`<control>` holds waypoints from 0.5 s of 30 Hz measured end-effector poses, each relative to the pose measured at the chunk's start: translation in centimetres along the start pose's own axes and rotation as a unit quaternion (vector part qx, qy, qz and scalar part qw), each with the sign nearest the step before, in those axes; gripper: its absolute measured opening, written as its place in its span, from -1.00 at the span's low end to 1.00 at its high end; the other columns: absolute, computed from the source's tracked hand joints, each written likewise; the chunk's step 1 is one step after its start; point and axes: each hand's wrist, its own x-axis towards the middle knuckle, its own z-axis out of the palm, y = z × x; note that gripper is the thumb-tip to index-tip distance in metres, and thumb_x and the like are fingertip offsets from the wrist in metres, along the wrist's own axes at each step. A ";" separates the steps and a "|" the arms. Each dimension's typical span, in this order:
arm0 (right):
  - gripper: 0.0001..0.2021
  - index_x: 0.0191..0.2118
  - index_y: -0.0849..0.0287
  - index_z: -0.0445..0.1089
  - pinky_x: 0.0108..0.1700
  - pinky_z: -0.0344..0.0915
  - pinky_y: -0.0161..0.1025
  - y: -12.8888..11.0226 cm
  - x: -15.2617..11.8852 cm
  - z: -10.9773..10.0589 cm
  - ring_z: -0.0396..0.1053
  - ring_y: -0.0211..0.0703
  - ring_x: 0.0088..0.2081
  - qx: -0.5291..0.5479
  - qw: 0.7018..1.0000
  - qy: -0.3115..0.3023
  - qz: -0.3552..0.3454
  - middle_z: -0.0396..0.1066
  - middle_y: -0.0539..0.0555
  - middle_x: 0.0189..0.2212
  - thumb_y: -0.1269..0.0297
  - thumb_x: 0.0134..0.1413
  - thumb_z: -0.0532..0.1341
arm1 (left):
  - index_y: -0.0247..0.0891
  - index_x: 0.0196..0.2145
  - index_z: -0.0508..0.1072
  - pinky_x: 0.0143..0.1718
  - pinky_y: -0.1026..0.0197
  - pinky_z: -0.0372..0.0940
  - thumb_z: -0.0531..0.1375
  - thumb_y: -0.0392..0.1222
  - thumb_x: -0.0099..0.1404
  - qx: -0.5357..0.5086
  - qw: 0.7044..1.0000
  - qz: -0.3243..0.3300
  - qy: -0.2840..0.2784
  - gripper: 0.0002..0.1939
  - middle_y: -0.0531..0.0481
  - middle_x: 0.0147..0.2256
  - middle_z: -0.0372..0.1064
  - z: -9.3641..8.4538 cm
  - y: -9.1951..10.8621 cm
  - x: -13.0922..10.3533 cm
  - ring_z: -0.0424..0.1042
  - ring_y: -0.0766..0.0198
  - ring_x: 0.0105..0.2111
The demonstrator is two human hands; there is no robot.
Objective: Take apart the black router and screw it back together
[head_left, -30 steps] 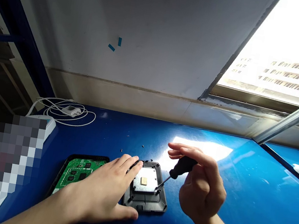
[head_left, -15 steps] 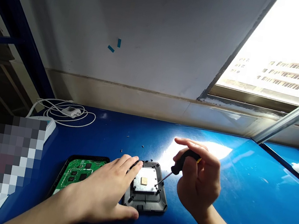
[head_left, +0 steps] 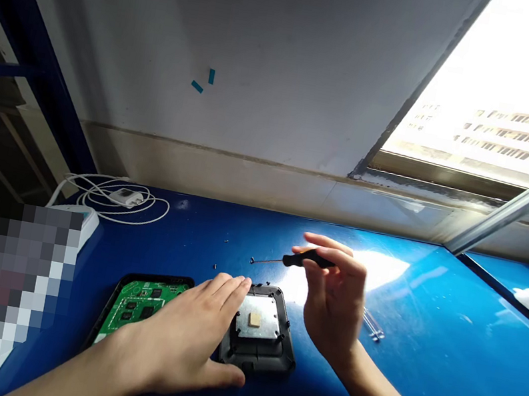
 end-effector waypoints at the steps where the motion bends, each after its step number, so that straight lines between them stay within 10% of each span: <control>1: -0.78 0.03 0.01 0.30 -0.19 0.62 -0.10 0.1 0.0 0.1 0.59 -0.20 -0.18 -0.019 0.999 -0.016 0.022 0.45 0.08 0.01 0.43 0.36 0.19 | -0.27 0.46 -0.01 0.38 -0.21 0.10 0.38 0.16 0.19 -0.002 1.000 0.000 0.004 0.07 -0.32 0.43 0.03 -0.1 0.1 0.0 0.03 -0.22 0.42; 15: -0.75 -0.02 0.09 0.34 -0.28 0.60 0.01 1.4 0.7 -0.5 0.60 -0.09 -0.33 -0.118 0.983 -0.018 0.140 0.56 0.12 -0.16 0.04 0.36 0.19 | -0.31 0.44 0.05 0.39 -0.21 0.10 0.39 0.15 0.19 0.008 1.000 0.006 0.005 0.04 -0.31 0.41 0.07 -0.2 0.2 -0.1 0.06 -0.21 0.41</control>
